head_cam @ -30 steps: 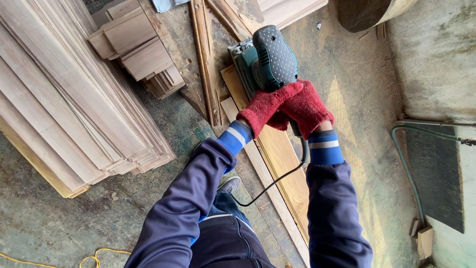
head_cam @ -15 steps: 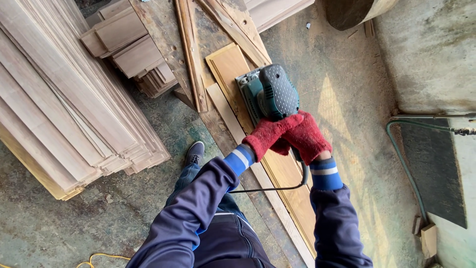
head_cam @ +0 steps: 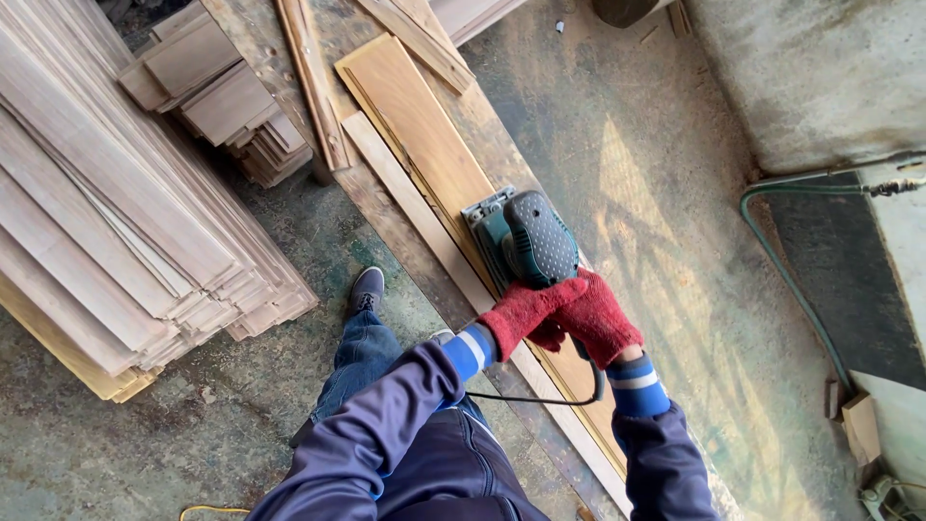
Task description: The recorder is sanding a wooden plank using an electric sander followed by manual sanding with a block.
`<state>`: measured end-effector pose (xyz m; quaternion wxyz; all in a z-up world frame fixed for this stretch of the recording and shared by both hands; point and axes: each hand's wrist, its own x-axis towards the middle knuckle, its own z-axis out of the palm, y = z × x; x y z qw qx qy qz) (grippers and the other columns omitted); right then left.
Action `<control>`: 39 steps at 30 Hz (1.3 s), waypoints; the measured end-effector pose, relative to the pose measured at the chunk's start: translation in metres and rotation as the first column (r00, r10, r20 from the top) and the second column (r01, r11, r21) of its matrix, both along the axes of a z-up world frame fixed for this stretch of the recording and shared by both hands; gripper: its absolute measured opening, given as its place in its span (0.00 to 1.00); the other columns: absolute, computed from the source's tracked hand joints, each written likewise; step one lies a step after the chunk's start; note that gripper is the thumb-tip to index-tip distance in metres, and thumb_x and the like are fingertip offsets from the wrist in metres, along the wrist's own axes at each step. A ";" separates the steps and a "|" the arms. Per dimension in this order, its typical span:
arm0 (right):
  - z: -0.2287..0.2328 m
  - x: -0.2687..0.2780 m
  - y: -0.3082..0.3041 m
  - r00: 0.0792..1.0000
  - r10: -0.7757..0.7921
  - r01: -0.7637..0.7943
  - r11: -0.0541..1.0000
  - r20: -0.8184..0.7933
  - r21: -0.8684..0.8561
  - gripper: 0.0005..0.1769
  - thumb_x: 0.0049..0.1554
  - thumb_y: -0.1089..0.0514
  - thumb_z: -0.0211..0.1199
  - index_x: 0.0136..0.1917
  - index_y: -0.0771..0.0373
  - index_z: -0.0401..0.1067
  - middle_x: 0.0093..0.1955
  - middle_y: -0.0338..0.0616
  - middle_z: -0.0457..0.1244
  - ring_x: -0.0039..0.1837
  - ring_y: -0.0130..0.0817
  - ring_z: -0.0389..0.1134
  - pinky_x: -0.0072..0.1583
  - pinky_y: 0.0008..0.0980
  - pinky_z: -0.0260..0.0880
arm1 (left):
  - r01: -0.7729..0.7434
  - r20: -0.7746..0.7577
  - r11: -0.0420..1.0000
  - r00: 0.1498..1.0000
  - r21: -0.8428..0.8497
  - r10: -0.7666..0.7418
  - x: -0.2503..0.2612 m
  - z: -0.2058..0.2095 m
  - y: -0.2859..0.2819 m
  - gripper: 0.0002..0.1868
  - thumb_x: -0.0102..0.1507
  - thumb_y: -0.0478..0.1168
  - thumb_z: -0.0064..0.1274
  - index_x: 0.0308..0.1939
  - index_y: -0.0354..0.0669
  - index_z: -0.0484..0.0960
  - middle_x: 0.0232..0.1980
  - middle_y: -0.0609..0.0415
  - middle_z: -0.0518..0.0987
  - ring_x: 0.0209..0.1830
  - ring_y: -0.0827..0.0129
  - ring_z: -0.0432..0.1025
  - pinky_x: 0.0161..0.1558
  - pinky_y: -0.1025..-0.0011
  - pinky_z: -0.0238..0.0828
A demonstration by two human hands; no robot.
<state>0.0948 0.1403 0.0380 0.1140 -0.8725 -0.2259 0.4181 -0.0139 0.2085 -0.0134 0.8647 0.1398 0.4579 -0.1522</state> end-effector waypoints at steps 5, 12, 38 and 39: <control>0.030 -0.015 -0.053 0.995 -0.096 0.098 0.980 0.021 -0.173 0.15 0.54 0.48 0.65 0.43 0.63 0.78 0.31 0.52 0.70 0.40 0.46 0.76 0.46 0.39 0.76 | 0.036 0.061 0.999 0.997 0.023 -0.038 0.002 0.002 -0.070 0.38 0.48 0.58 0.77 0.41 0.26 0.81 0.32 0.28 0.81 0.34 0.31 0.79 0.37 0.32 0.77; 0.027 -0.003 -0.176 0.956 -0.239 0.253 0.965 -0.171 0.072 0.14 0.45 0.64 0.72 0.45 0.66 0.73 0.36 0.47 0.69 0.38 0.34 0.67 0.41 0.34 0.70 | 0.143 0.091 0.989 0.985 0.042 -0.146 0.013 -0.001 -0.170 0.34 0.49 0.60 0.76 0.37 0.32 0.82 0.30 0.37 0.81 0.33 0.34 0.79 0.34 0.35 0.79; 0.011 -0.006 -0.195 0.996 -0.081 0.078 0.994 -0.032 -0.076 0.16 0.48 0.53 0.69 0.49 0.61 0.76 0.46 0.45 0.74 0.47 0.33 0.72 0.51 0.35 0.73 | 0.227 0.148 0.974 0.963 -0.010 -0.223 -0.006 -0.004 -0.179 0.42 0.50 0.65 0.75 0.53 0.38 0.80 0.40 0.44 0.80 0.44 0.41 0.80 0.41 0.42 0.83; 0.013 -0.008 -0.181 0.994 -0.101 0.097 0.991 -0.038 -0.096 0.15 0.49 0.52 0.68 0.47 0.62 0.75 0.44 0.45 0.73 0.46 0.34 0.71 0.49 0.35 0.72 | 0.197 0.139 0.980 0.971 -0.002 -0.194 -0.007 -0.004 -0.168 0.41 0.50 0.65 0.75 0.53 0.39 0.80 0.39 0.45 0.81 0.42 0.44 0.80 0.40 0.44 0.85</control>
